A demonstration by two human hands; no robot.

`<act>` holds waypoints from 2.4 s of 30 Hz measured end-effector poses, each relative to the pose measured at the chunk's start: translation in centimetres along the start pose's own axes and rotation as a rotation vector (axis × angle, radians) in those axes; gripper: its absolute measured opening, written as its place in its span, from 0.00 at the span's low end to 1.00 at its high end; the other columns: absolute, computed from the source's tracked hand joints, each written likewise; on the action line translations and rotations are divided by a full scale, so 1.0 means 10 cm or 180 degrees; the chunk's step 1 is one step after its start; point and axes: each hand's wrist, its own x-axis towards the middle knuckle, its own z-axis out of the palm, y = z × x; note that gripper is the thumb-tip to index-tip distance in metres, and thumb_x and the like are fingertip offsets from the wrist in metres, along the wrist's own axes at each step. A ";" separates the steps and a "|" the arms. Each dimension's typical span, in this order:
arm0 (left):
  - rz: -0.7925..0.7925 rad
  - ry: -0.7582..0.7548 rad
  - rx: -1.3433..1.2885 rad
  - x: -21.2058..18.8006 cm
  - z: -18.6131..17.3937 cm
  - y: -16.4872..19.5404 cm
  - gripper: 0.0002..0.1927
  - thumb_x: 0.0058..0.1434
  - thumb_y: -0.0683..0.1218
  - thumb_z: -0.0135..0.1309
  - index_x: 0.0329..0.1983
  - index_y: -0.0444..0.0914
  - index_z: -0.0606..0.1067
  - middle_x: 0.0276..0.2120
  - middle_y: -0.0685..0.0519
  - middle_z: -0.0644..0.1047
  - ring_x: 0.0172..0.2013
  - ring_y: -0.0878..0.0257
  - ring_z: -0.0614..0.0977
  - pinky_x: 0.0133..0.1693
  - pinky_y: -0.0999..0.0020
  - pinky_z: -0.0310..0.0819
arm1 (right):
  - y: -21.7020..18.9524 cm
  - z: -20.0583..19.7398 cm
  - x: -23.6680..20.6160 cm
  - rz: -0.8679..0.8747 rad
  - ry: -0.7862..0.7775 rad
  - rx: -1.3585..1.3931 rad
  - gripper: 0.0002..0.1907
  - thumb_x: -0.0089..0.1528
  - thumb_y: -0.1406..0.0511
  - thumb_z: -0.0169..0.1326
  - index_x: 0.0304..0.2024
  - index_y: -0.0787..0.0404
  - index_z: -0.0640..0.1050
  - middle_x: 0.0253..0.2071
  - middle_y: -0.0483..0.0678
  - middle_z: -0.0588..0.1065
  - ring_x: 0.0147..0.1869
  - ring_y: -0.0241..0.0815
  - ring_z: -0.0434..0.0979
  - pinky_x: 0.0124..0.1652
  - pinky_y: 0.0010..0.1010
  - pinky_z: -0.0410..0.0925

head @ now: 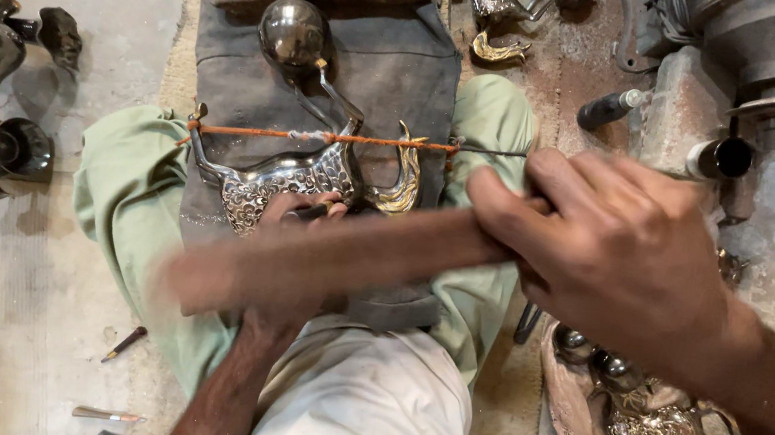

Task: The person sits on the floor with a decorative brass bird ornament resting on a cushion on their lap. They hold a small punch against the ornament's surface and strike it repeatedly with a wooden mallet, repositioning the punch to work different spots, and occasionally adjust the ornament and the orange cord tied around it.

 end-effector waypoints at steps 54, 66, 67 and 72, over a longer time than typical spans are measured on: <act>0.0962 0.0757 0.0667 -0.13 0.13 -0.24 0.13 0.64 0.36 0.63 0.49 0.31 0.73 0.41 0.51 0.82 0.40 0.69 0.85 0.40 0.73 0.79 | 0.30 0.02 0.49 -0.1039 0.0405 -0.1871 0.09 0.68 0.55 0.60 0.46 0.49 0.80 0.34 0.38 0.76 0.46 0.39 0.74 0.43 0.38 0.72; 0.0627 0.0861 -0.0231 -0.10 0.24 -0.10 0.08 0.70 0.34 0.55 0.51 0.28 0.74 0.43 0.48 0.82 0.42 0.67 0.84 0.42 0.76 0.79 | 0.45 0.14 0.64 -0.1084 0.0809 -0.1410 0.10 0.67 0.58 0.61 0.50 0.49 0.81 0.41 0.41 0.77 0.46 0.39 0.74 0.44 0.38 0.71; 0.0631 0.0824 -0.0136 -0.10 0.25 -0.08 0.09 0.70 0.33 0.54 0.53 0.28 0.74 0.43 0.46 0.82 0.43 0.65 0.83 0.44 0.74 0.78 | 0.47 0.18 0.65 -0.0920 0.0679 -0.1020 0.12 0.65 0.59 0.61 0.50 0.52 0.80 0.39 0.43 0.77 0.46 0.41 0.75 0.43 0.40 0.71; 0.0592 0.0889 -0.0167 -0.06 0.27 0.08 0.13 0.69 0.35 0.58 0.53 0.31 0.67 0.41 0.47 0.84 0.41 0.65 0.86 0.44 0.74 0.81 | 0.50 0.25 0.68 -0.0610 0.0059 -0.0056 0.20 0.68 0.63 0.59 0.60 0.62 0.72 0.42 0.51 0.75 0.45 0.44 0.75 0.45 0.41 0.72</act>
